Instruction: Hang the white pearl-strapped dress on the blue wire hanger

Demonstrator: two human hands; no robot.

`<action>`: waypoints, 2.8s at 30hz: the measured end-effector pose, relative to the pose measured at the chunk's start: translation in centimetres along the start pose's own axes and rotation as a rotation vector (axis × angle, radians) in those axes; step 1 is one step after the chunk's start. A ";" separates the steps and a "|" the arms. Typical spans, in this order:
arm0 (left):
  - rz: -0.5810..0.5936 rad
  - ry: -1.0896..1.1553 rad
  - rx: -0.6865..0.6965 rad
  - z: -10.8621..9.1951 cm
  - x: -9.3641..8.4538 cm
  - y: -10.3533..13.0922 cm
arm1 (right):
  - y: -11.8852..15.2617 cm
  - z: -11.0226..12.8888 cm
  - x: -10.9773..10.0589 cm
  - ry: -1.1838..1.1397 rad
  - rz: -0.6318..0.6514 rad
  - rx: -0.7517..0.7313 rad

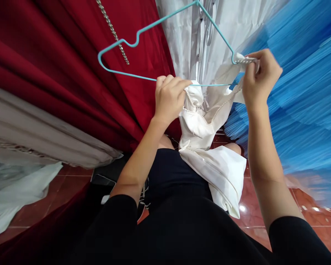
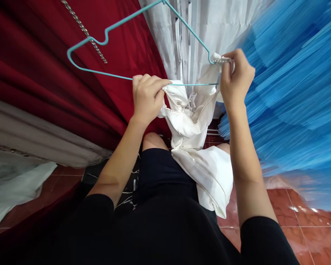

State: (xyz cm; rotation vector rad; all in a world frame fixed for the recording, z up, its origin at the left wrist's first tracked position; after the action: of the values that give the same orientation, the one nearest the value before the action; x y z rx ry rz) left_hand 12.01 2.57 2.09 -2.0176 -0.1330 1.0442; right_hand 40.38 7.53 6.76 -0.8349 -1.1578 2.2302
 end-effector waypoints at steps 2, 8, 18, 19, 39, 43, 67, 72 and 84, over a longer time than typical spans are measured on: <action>0.008 0.031 0.017 0.5 -0.5 -0.1 | -0.9 -0.3 -0.8 -0.069 -0.093 0.017; 0.009 0.025 0.026 -0.1 -0.6 -0.4 | 2.4 -2.7 -2.6 -0.137 -0.257 0.162; -0.005 0.075 0.010 -0.8 1.9 -0.6 | 9.0 1.0 0.4 -0.070 0.021 -0.190; -0.003 0.073 0.010 -0.8 1.8 -0.6 | 8.4 1.7 0.9 -0.072 0.102 -0.178; -0.591 0.186 -0.229 13.7 -7.3 5.3 | 5.0 0.9 4.0 -0.043 0.173 -0.082; -0.521 0.063 -0.166 12.6 -10.5 -0.8 | 5.4 0.9 4.2 -0.086 0.203 -0.034; 0.081 0.102 0.000 -3.6 0.7 -1.8 | 7.6 1.1 -2.1 0.029 -0.112 -0.013; 0.108 0.090 0.011 -3.5 0.2 -1.7 | 3.0 -1.5 -6.1 -0.036 -0.289 0.190; 0.176 0.027 -0.053 -4.9 0.3 -1.9 | -4.1 5.2 -2.9 0.042 -0.063 -0.058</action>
State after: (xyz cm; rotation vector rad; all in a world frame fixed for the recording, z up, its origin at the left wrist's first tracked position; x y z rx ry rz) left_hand 16.23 0.77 4.73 -2.1204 0.0315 1.1323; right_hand 39.35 4.96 13.45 -0.8529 -1.2178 2.1273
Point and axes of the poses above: each hand's wrist, its own y-axis away from the middle knuckle, its own x-axis out of the palm, z = x × y, the point moved 3 cm from there along -y, towards the middle knuckle, and after that the axes turned 2 degrees about x, right-handed, at the moved point
